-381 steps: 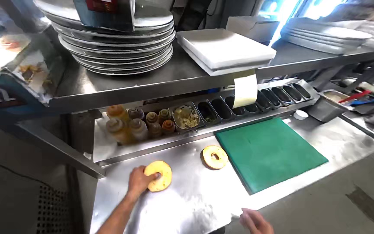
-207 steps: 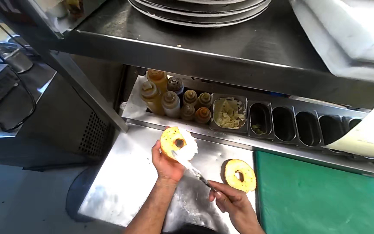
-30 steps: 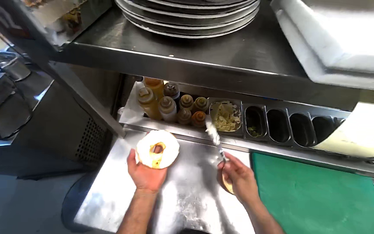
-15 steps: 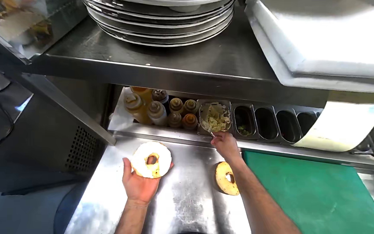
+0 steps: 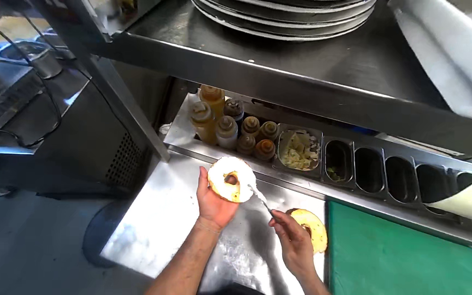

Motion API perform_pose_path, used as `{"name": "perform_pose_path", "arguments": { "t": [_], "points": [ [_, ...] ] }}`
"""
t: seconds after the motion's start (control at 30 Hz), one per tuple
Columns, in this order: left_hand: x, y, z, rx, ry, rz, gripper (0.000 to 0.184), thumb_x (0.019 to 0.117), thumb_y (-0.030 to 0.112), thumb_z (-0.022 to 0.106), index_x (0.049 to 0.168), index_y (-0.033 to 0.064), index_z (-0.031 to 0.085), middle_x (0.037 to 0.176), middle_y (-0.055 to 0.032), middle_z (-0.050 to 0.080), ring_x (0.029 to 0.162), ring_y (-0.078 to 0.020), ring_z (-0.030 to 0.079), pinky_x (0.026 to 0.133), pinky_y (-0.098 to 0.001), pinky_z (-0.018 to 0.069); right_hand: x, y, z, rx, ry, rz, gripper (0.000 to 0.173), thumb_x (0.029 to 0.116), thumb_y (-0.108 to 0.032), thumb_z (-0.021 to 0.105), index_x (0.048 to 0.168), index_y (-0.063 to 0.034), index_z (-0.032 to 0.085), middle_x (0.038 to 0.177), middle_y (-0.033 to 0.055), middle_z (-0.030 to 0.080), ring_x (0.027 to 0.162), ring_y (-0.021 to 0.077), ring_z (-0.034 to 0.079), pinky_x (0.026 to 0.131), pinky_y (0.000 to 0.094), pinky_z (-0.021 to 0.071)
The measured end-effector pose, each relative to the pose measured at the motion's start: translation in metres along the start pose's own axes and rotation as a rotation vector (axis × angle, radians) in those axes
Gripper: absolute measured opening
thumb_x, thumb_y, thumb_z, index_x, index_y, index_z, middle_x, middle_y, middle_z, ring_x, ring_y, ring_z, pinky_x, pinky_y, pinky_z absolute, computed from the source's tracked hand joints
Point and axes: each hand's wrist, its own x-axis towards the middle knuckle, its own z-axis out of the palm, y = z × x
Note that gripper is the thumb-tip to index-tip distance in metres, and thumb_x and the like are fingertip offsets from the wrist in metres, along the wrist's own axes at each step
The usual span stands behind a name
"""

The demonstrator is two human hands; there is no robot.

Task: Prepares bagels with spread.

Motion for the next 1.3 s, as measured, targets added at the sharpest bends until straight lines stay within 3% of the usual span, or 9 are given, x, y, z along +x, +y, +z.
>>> {"name": "perform_pose_path", "arguments": {
  "t": [0.2,0.43,0.53,0.67,0.83,0.97,1.13,1.2,1.3],
  "points": [
    [0.000,-0.002,0.009,-0.043,0.019,0.068,0.075,0.0980,0.075,0.028,0.140,0.0186,0.054,0.137,-0.0131,0.061,0.128,-0.0333,0.058,0.106,-0.0624,0.0461,-0.010,0.000,0.015,-0.341,0.072,-0.158,0.029,0.1027,-0.012,0.053,0.123,-0.0116,0.074,0.101,0.0047,0.072,0.093,0.0114,0.067,0.086,0.0270,0.0577],
    [0.001,0.012,0.003,-0.021,0.010,0.144,0.073,0.0981,0.074,0.030,0.140,0.0193,0.053,0.133,-0.0128,0.063,0.126,-0.0344,0.059,0.107,-0.0657,0.0430,-0.038,-0.006,-0.021,-0.507,0.036,-0.172,0.031,0.1036,-0.013,0.049,0.124,-0.0165,0.073,0.099,0.0043,0.072,0.093,0.0125,0.066,0.085,0.0265,0.0553],
    [0.002,0.016,-0.002,0.052,-0.062,0.200,0.070,0.0987,0.072,0.031,0.144,0.0232,0.051,0.133,-0.0095,0.062,0.125,-0.0303,0.060,0.107,-0.0624,0.0446,-0.037,-0.020,-0.025,-0.422,0.056,-0.085,0.030,0.1037,-0.013,0.050,0.121,-0.0129,0.074,0.098,0.0032,0.073,0.091,0.0079,0.067,0.085,0.0223,0.0561],
    [-0.001,0.005,0.003,0.092,-0.150,0.252,0.064,0.1017,0.062,0.036,0.154,0.0267,0.041,0.141,-0.0065,0.058,0.127,-0.0248,0.059,0.105,-0.0521,0.0500,-0.022,-0.042,0.006,-0.200,0.042,0.058,0.033,0.1006,-0.006,0.052,0.125,-0.0079,0.073,0.097,0.0016,0.074,0.082,0.0047,0.067,0.073,0.0199,0.0574],
    [-0.002,0.000,0.005,0.125,-0.125,0.308,0.059,0.1056,0.055,0.033,0.157,0.0257,0.038,0.145,-0.0064,0.056,0.131,-0.0228,0.057,0.106,-0.0460,0.0510,-0.030,-0.047,0.021,-0.239,0.014,-0.014,0.030,0.1028,-0.012,0.053,0.125,-0.0117,0.074,0.098,0.0037,0.073,0.089,0.0079,0.068,0.081,0.0218,0.0576],
    [-0.003,0.001,-0.001,0.084,-0.100,0.241,0.061,0.1023,0.060,0.036,0.154,0.0279,0.042,0.140,-0.0072,0.060,0.123,-0.0247,0.062,0.096,-0.0490,0.0565,-0.034,-0.047,0.015,-0.171,-0.008,-0.075,0.029,0.1057,-0.014,0.052,0.125,-0.0139,0.073,0.100,0.0047,0.072,0.094,0.0100,0.068,0.085,0.0240,0.0579],
    [-0.006,0.001,-0.003,0.106,-0.069,0.193,0.063,0.1016,0.061,0.034,0.152,0.0252,0.046,0.140,-0.0075,0.061,0.125,-0.0261,0.061,0.100,-0.0512,0.0539,-0.031,-0.045,0.017,-0.097,-0.060,-0.065,0.029,0.1055,-0.013,0.052,0.125,-0.0113,0.073,0.103,0.0055,0.073,0.095,0.0112,0.069,0.086,0.0263,0.0585],
    [-0.010,-0.008,-0.002,0.146,-0.036,0.096,0.057,0.1032,0.058,0.034,0.143,0.0225,0.053,0.133,-0.0084,0.065,0.120,-0.0264,0.064,0.097,-0.0518,0.0555,-0.042,-0.052,0.000,0.020,-0.048,-0.003,0.028,0.1059,-0.010,0.052,0.126,-0.0070,0.071,0.103,0.0081,0.073,0.093,0.0122,0.068,0.085,0.0276,0.0588],
    [-0.020,-0.044,0.002,0.219,-0.021,-0.179,0.053,0.1058,0.054,0.032,0.131,0.0178,0.062,0.121,-0.0092,0.070,0.111,-0.0245,0.069,0.094,-0.0494,0.0579,-0.069,-0.056,-0.052,0.011,0.171,0.097,0.028,0.1051,-0.007,0.053,0.128,-0.0032,0.069,0.104,0.0072,0.073,0.089,0.0091,0.068,0.080,0.0241,0.0587]
  ]
}}
